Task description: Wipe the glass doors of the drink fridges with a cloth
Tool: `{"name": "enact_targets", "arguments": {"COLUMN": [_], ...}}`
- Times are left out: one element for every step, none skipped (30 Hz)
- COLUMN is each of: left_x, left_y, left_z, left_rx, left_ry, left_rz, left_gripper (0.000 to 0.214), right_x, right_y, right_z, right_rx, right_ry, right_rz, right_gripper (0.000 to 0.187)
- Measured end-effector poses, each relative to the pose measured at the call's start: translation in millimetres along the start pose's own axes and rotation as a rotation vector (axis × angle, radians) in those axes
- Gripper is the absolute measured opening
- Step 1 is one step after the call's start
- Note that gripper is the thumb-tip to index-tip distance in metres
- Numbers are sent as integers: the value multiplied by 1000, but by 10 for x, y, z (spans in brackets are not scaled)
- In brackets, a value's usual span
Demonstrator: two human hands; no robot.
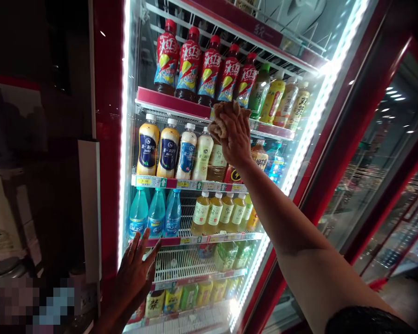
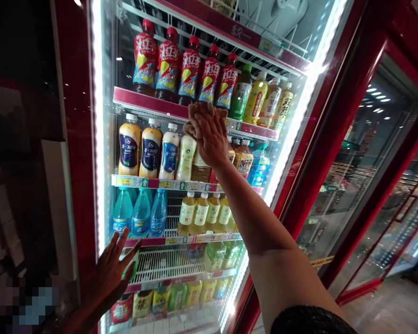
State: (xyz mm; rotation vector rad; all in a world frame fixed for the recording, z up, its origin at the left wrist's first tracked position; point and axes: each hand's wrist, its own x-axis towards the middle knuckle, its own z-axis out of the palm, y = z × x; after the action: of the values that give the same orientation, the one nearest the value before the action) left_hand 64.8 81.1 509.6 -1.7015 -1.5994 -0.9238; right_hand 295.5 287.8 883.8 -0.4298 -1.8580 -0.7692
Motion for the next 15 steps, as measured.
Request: {"name": "enact_targets", "arguments": {"left_x": [6, 14, 21, 29, 36, 43, 51, 58, 65, 72, 78, 83, 85, 86, 83], "left_y": [5, 10, 16, 21, 25, 27, 28, 29, 30, 31, 33, 36, 39, 42, 44], "left_z": [-12, -24, -35, -45, -54, -63, -72, -81, -90, -99, -107, -113, -116, -116, -112], "left_rx": [12, 19, 21, 22, 24, 26, 27, 27, 24, 19, 12, 6, 1, -4, -8], "left_ry": [3, 5, 5, 5, 6, 7, 9, 14, 21, 27, 32, 34, 32, 26, 20], "left_rz": [8, 15, 20, 21, 23, 26, 32, 41, 52, 61, 66, 66, 65, 59, 53], "left_gripper": [67, 67, 68, 69, 70, 71, 71, 72, 71, 70, 69, 68, 67, 66, 64], "right_x": [13, 16, 9, -2, -15, -22, -21, -8, 13, 40, 65, 83, 89, 82, 65], "right_y": [1, -11, -33, -60, -84, -100, -104, -96, -82, -69, -64, -74, -103, -147, -202], "right_z": [7, 16, 26, 32, 34, 30, 23, 16, 11, 12, 20, 33, 49, 64, 75], "right_rx": [-3, -5, -7, -7, -7, -8, -8, -8, -8, -8, -6, -5, -3, -1, 0], "right_ry": [24, 38, 38, 25, 4, -19, -39, -51, -54, -47, -31, -11, 7, 14, 5], "right_rz": [21, 29, 18, -8, -44, -80, -109, -123, -120, -102, -72, -40, -16, -9, -20], "right_gripper": [52, 52, 51, 51, 51, 50, 50, 49, 50, 51, 51, 52, 52, 52, 51]}}
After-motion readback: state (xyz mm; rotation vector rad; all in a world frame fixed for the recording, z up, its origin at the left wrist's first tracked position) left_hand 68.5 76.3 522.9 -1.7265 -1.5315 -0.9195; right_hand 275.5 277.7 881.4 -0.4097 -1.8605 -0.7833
